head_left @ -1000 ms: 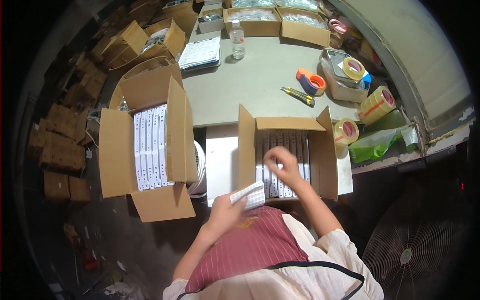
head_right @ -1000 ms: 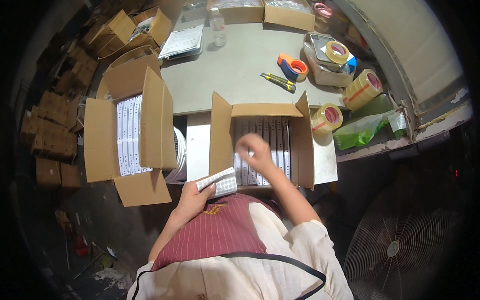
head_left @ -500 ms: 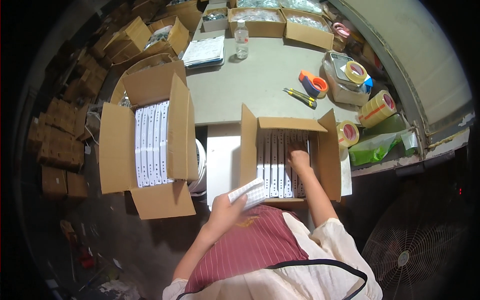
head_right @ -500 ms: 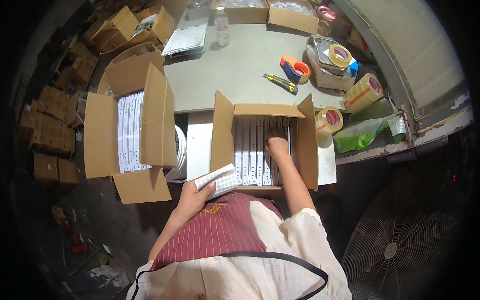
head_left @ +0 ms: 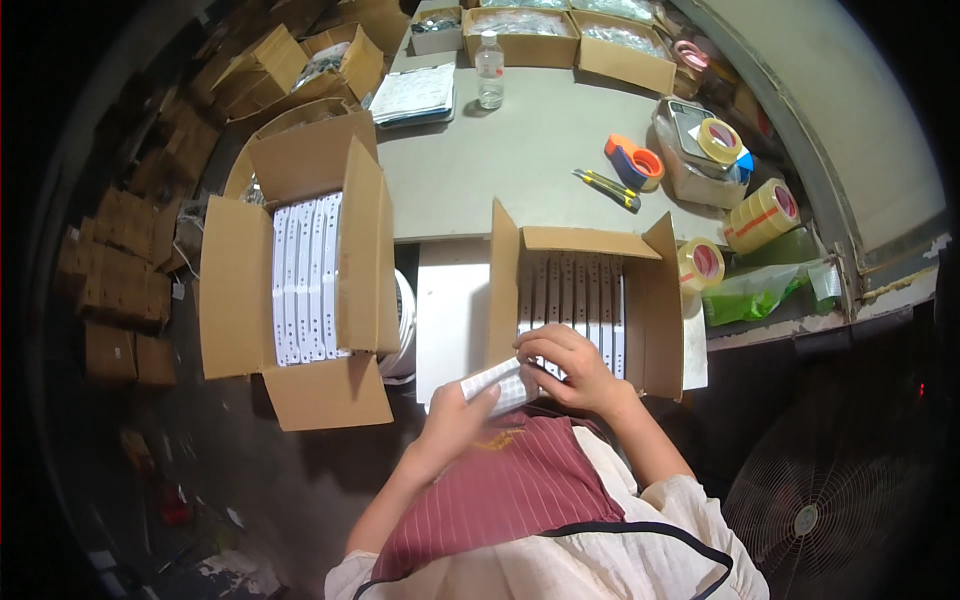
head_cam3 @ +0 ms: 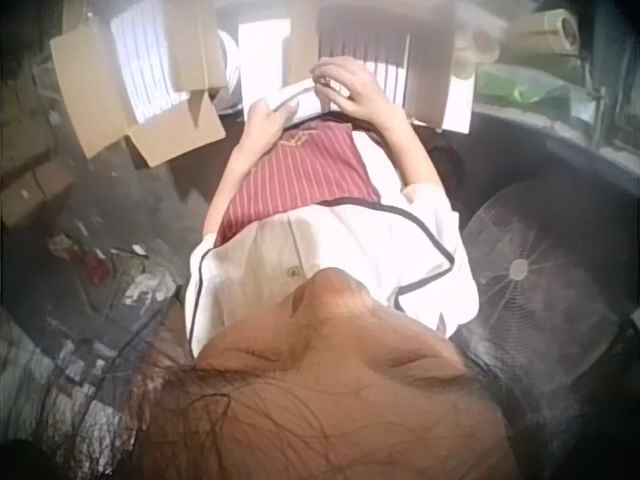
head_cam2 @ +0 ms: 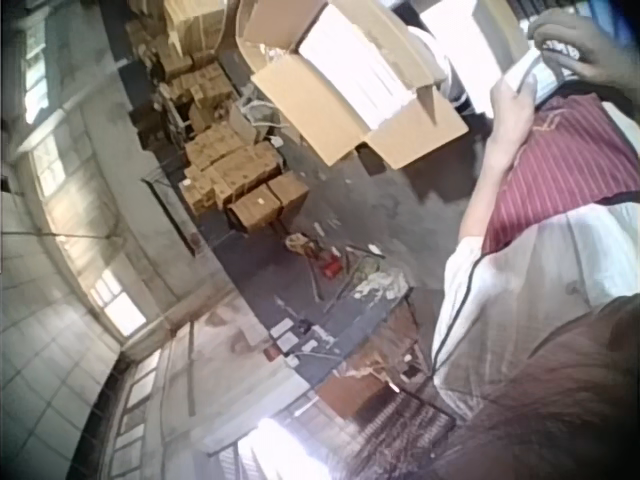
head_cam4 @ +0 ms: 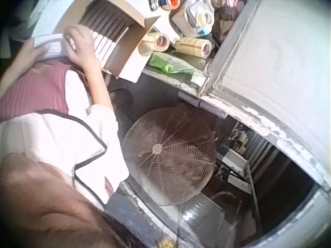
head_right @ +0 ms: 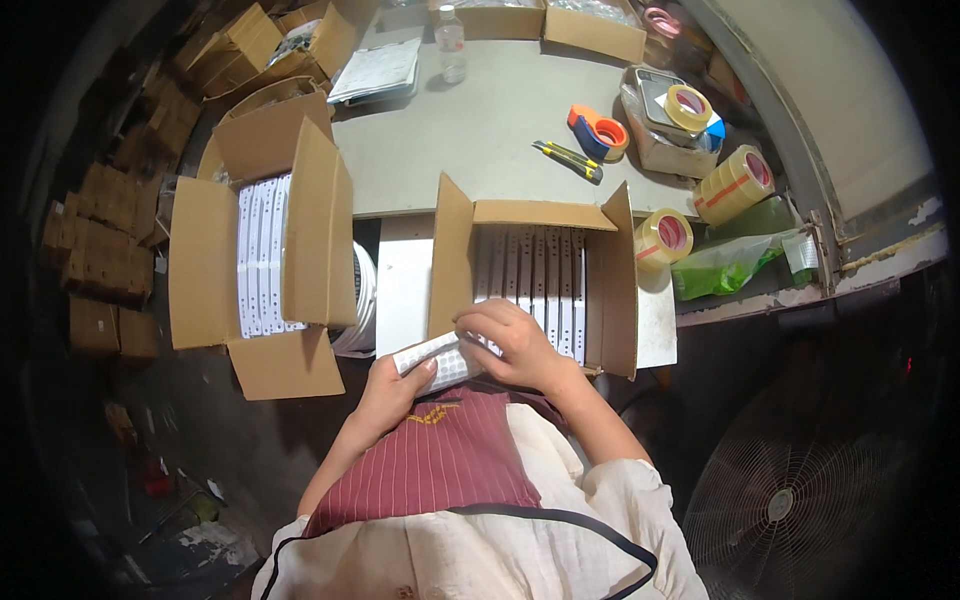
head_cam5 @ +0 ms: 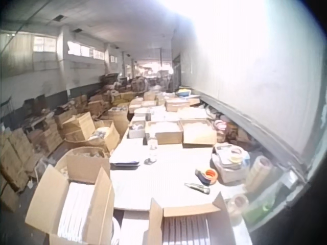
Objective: The person sorts and packs metal drawer slides into cardboard boxes by hand, including organizing small white packets within the boxes.
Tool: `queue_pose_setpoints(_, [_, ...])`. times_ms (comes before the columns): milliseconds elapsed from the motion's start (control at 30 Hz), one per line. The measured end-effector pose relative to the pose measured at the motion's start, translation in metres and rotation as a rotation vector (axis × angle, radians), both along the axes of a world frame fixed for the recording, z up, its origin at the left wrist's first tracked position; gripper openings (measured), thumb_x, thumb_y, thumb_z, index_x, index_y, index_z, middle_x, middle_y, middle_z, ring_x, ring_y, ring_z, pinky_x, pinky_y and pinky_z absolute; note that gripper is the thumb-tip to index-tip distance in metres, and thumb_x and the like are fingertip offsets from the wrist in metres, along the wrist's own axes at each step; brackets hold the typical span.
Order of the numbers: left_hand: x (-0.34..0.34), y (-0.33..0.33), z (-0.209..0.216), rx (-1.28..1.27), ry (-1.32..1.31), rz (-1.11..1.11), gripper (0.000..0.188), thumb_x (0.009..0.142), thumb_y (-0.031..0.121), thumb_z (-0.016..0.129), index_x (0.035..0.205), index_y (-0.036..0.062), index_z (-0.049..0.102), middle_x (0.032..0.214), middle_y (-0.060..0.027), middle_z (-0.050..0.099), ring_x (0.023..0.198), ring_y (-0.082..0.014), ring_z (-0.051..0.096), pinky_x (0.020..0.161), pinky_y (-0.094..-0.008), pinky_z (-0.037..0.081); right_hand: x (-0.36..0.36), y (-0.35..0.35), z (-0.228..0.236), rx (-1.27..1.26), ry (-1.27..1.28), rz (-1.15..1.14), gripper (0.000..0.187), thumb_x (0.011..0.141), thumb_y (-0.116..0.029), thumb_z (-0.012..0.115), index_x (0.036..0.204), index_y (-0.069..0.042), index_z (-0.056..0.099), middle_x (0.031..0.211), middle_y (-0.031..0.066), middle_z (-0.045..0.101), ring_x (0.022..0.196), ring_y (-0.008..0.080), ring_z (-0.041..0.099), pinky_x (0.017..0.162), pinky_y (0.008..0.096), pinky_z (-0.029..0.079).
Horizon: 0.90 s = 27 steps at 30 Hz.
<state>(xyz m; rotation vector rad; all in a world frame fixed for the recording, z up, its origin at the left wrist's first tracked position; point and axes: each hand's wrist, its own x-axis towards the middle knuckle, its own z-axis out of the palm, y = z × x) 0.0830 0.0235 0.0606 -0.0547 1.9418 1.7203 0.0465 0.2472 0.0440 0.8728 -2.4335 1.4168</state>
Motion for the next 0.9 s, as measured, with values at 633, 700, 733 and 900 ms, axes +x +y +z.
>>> queue_pose_setpoints(633, [0.001,0.001,-0.002,-0.211,0.262,-0.089,0.027,0.094,0.006,0.059,0.119,-0.0015,0.065,0.085,-0.0074,0.067,0.077,-0.0091,0.057,0.073,-0.0273,0.049,-0.027,0.011,-0.050,-0.322,-0.611,0.148,0.013,0.084,-0.014,0.068,0.090,-0.002,0.070,0.087,0.0077,0.072,0.084,0.0175,0.069,0.079,0.0315,0.053])
queue_pose_setpoints(700, [-0.001,0.002,0.003,-0.231,0.238,-0.108,0.027,0.093,0.007,0.059,0.119,-0.0016,0.065,0.085,-0.0085,0.068,0.077,-0.0099,0.058,0.073,-0.0281,0.050,-0.046,0.025,-0.091,-0.423,-0.583,-0.113,0.015,0.084,-0.015,0.068,0.092,-0.003,0.071,0.087,0.0064,0.072,0.084,0.0134,0.067,0.078,0.0286,0.052])
queue_pose_setpoints(733, [0.000,0.000,0.005,-0.263,0.208,-0.107,0.028,0.093,0.008,0.059,0.118,-0.0016,0.065,0.085,-0.0096,0.069,0.076,-0.0107,0.058,0.073,-0.0289,0.050,-0.055,0.036,-0.105,-0.214,-0.512,-0.367,0.020,0.082,-0.018,0.069,0.089,0.001,0.069,0.085,0.0114,0.071,0.081,0.0186,0.068,0.075,0.0317,0.053])
queue_pose_setpoints(900, [-0.001,-0.002,0.001,-0.304,0.249,-0.119,0.029,0.094,0.010,0.059,0.120,-0.0021,0.064,0.089,-0.0121,0.070,0.080,-0.0123,0.061,0.075,-0.0294,0.051,-0.071,0.122,-0.188,0.583,-0.290,-0.823,0.021,0.075,-0.017,0.064,0.089,-0.003,0.068,0.079,0.0249,0.066,0.078,0.0440,0.064,0.073,0.0515,0.052])
